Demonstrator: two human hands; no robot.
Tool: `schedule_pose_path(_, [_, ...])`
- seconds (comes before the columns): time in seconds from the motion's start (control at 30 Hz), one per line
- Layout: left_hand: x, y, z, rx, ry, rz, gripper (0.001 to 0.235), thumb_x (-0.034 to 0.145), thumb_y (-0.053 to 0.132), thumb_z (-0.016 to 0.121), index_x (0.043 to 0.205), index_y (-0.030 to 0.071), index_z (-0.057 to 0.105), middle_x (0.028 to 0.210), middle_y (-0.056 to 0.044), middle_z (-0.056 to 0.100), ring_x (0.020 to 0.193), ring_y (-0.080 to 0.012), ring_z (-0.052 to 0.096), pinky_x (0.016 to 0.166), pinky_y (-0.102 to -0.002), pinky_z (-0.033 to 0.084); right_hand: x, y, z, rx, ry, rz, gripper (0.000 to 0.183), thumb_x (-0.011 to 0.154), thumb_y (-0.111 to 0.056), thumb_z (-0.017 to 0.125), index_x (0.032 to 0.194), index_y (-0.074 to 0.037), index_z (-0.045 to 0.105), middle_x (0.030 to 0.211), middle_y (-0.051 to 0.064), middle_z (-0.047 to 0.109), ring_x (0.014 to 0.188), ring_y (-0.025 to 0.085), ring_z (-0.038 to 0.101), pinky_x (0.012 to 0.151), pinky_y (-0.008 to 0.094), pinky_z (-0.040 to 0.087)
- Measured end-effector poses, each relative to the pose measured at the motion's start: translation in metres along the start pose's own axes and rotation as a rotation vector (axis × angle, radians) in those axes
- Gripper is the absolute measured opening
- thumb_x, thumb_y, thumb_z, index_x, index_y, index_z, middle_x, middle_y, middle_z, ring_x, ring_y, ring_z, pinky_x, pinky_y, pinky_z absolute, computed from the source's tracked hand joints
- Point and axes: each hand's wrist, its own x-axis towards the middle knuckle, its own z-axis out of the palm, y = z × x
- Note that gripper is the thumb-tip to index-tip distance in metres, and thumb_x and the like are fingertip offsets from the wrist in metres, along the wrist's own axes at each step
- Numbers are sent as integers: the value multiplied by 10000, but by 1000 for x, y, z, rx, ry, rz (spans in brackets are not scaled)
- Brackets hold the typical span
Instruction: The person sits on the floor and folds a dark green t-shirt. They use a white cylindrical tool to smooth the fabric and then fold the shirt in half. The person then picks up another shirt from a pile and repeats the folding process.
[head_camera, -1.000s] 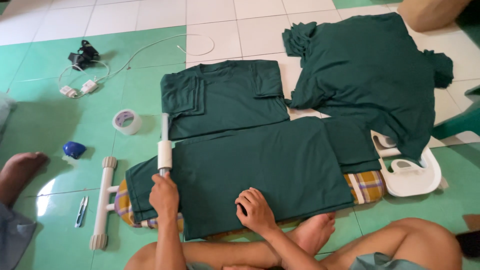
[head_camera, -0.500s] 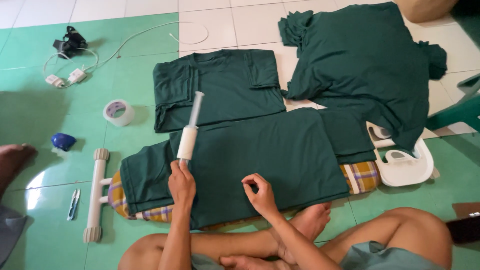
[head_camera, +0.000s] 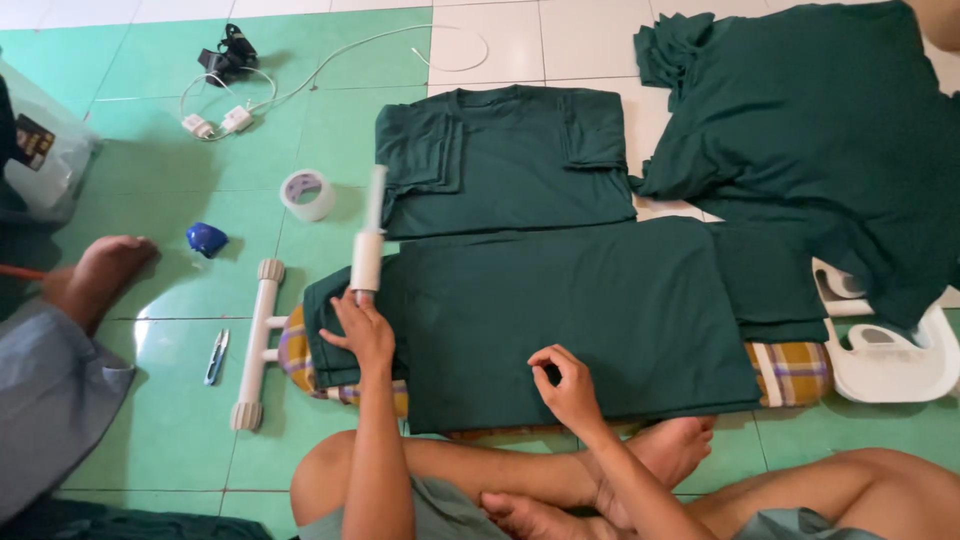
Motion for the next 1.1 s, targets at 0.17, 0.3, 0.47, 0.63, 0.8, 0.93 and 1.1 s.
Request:
schedule_pose_path(0.17, [1,-1,-1,21,151,-44,283,1142,349,426,1364,188,496,1556,-101,513,1531,-305,341,1175,-717,28,0,2,1,-3,5,30,161,815,-24,710,864,-166,767,799,41,721,763,244,732,750,355,592])
schedule_pose_path(0.3, [-6,10,19,-51,231,446,346,1129,285,466,1413,96,532,1371,-178,575,1369,-411,489,1128,-553,284,2,7,0,-12,4,33,168,840,-38,708,950,-154,756,865,54,722,827,256,740,771,370,597])
schedule_pose_path(0.47, [-62,98,-27,-273,-314,651,299,1087,234,474,1265,26,595,958,-233,622,943,-470,597,946,-535,438,7,-17,-10,-43,194,-135,634,823,75,674,1429,0,501,1469,276,404,1299,452,505,1046,486,497])
schedule_pose_path(0.63, [-89,132,-57,-245,-583,831,299,1045,379,518,1246,179,615,858,-107,670,843,-344,661,984,-496,470,31,-24,-62,-605,423,-397,651,822,-19,700,1451,2,534,1600,344,305,1462,529,347,1156,613,320])
schedule_pose_path(0.8, [-81,132,-61,-130,-817,804,387,1001,507,548,1287,263,636,1120,2,723,1088,-253,661,1161,-635,304,25,16,-94,-1032,-91,-133,384,855,-350,720,1236,-339,673,1155,-64,725,1247,178,643,1176,767,140])
schedule_pose_path(0.93, [-71,131,-67,-168,-947,755,318,986,416,616,1261,271,679,1120,-10,753,1045,-291,683,1139,-657,327,7,35,-100,-879,-392,-129,341,925,-408,645,1220,-239,620,981,38,719,951,299,734,815,477,585])
schedule_pose_path(1.1, [-46,136,-83,-432,-530,634,410,899,230,759,1287,119,685,1216,-171,708,1200,-410,625,1112,-580,377,-30,96,-58,-722,-284,-35,198,1021,-387,498,1128,-232,558,903,10,652,912,316,707,721,449,573])
